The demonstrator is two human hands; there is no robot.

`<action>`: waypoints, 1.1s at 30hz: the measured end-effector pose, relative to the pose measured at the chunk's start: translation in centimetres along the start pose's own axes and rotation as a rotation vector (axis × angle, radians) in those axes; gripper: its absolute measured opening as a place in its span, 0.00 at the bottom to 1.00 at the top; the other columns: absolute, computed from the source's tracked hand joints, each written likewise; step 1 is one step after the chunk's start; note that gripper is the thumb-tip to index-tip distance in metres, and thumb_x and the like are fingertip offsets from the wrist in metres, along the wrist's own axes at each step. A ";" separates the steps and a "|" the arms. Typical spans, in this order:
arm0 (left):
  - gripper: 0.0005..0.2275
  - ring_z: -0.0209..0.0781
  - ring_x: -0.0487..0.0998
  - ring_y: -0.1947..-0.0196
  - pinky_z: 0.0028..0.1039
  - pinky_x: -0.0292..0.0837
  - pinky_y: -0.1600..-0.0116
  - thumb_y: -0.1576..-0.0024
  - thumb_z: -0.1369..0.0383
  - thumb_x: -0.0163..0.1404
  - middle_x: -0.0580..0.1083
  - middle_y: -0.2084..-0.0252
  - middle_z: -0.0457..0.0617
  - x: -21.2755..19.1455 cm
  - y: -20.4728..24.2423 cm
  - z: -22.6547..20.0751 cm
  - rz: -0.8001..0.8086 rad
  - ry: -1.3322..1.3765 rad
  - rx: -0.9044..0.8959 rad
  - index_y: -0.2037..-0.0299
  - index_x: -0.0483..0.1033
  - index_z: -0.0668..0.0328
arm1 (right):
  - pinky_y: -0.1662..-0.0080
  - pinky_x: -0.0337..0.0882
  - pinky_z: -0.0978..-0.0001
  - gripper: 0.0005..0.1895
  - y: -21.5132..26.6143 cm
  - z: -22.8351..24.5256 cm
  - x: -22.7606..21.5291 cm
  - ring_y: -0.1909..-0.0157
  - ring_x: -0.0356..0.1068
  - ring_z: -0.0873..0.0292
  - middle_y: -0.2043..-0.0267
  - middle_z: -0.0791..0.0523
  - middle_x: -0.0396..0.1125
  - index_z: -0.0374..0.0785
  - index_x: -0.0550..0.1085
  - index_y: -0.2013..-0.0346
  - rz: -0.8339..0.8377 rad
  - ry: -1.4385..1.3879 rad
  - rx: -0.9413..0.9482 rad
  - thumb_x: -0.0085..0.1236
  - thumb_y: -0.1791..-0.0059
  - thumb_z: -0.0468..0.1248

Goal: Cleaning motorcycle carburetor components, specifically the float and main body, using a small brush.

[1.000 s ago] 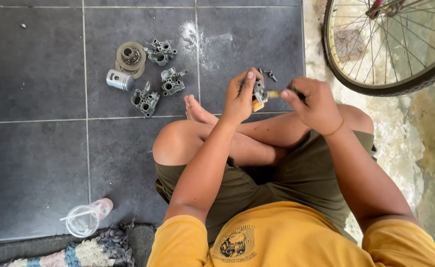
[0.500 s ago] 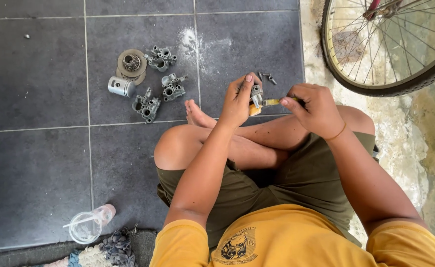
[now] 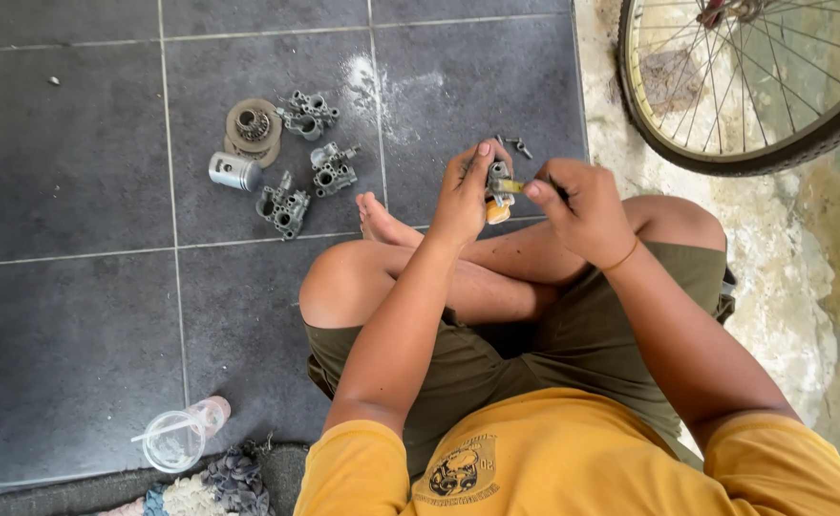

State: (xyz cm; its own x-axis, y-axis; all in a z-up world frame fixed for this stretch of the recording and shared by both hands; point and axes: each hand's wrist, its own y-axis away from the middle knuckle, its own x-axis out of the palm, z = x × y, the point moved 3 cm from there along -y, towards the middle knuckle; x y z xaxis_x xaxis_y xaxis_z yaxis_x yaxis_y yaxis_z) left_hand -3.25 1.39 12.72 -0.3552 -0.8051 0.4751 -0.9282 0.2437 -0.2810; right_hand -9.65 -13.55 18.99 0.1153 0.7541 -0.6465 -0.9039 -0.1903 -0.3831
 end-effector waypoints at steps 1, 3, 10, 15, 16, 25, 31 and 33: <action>0.22 0.34 0.68 0.84 0.22 0.67 0.75 0.30 0.58 0.37 0.65 0.84 0.48 -0.1 0.1 0.3 0.002 -0.001 0.007 0.75 0.73 0.61 | 0.68 0.63 0.65 0.19 0.4 -0.1 0.2 0.80 0.59 0.51 0.84 0.54 0.56 0.39 0.71 0.74 -0.003 0.002 -0.007 0.53 0.41 0.42; 0.22 0.33 0.69 0.82 0.21 0.66 0.73 0.31 0.59 0.38 0.68 0.83 0.48 -0.6 0.5 1.0 -0.021 -0.070 0.012 0.75 0.75 0.61 | 0.69 0.63 0.67 0.19 1.1 -0.6 0.8 0.81 0.59 0.56 0.85 0.56 0.57 0.39 0.70 0.76 0.006 -0.024 0.037 0.52 0.41 0.41; 0.23 0.34 0.67 0.82 0.22 0.67 0.71 0.29 0.59 0.37 0.67 0.82 0.49 0.3 -0.1 1.1 0.009 0.141 0.040 0.75 0.73 0.61 | 0.71 0.59 0.69 0.21 1.0 0.7 -0.4 0.79 0.53 0.62 0.86 0.54 0.54 0.36 0.69 0.78 -0.018 -0.109 0.037 0.50 0.40 0.38; 0.22 0.32 0.67 0.80 0.22 0.65 0.68 0.31 0.58 0.39 0.66 0.81 0.47 -0.4 -0.2 -0.2 0.051 0.099 0.085 0.76 0.72 0.60 | 0.70 0.60 0.66 0.19 0.2 1.9 -0.5 0.81 0.57 0.54 0.84 0.54 0.57 0.38 0.71 0.74 0.040 -0.030 -0.034 0.55 0.41 0.41; 0.22 0.32 0.67 0.80 0.22 0.65 0.68 0.31 0.58 0.39 0.66 0.81 0.47 -0.4 0.0 0.0 0.052 0.102 0.082 0.76 0.72 0.60 | 0.70 0.60 0.66 0.19 0.3 1.9 -0.2 0.81 0.57 0.54 0.84 0.54 0.57 0.38 0.71 0.74 0.040 -0.028 -0.031 0.55 0.41 0.41; 0.23 0.33 0.67 0.82 0.21 0.65 0.71 0.32 0.57 0.40 0.67 0.82 0.49 -0.5 0.2 -0.3 0.050 0.141 0.043 0.76 0.73 0.63 | 0.70 0.62 0.64 0.21 1.6 2.2 0.1 0.80 0.61 0.49 0.83 0.50 0.58 0.35 0.69 0.74 0.011 0.033 0.011 0.52 0.38 0.41; 0.20 0.30 0.66 0.78 0.20 0.60 0.72 0.36 0.52 0.41 0.69 0.77 0.45 -0.7 0.1 -1.4 0.129 0.148 -0.057 0.72 0.71 0.59 | 0.68 0.55 0.71 0.16 1.8 2.5 -0.5 0.74 0.50 0.62 0.76 0.54 0.61 0.25 0.73 0.69 -0.048 -0.034 0.027 0.56 0.41 0.35; 0.22 0.28 0.62 0.78 0.21 0.56 0.69 0.36 0.49 0.39 0.65 0.78 0.40 -0.5 0.3 -1.9 0.142 -0.091 -0.053 0.74 0.70 0.58 | 0.71 0.55 0.68 0.13 1.2 2.8 -0.4 0.78 0.51 0.59 0.77 0.53 0.63 0.27 0.76 0.69 -0.003 0.172 -0.031 0.66 0.46 0.34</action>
State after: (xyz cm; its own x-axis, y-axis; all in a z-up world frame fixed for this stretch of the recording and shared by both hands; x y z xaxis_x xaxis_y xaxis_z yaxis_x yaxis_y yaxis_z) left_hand -3.59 2.90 13.96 -0.4739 -0.8056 0.3556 -0.8749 0.3847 -0.2942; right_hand -11.88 -12.32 20.61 0.1892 0.6363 -0.7479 -0.8907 -0.2093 -0.4035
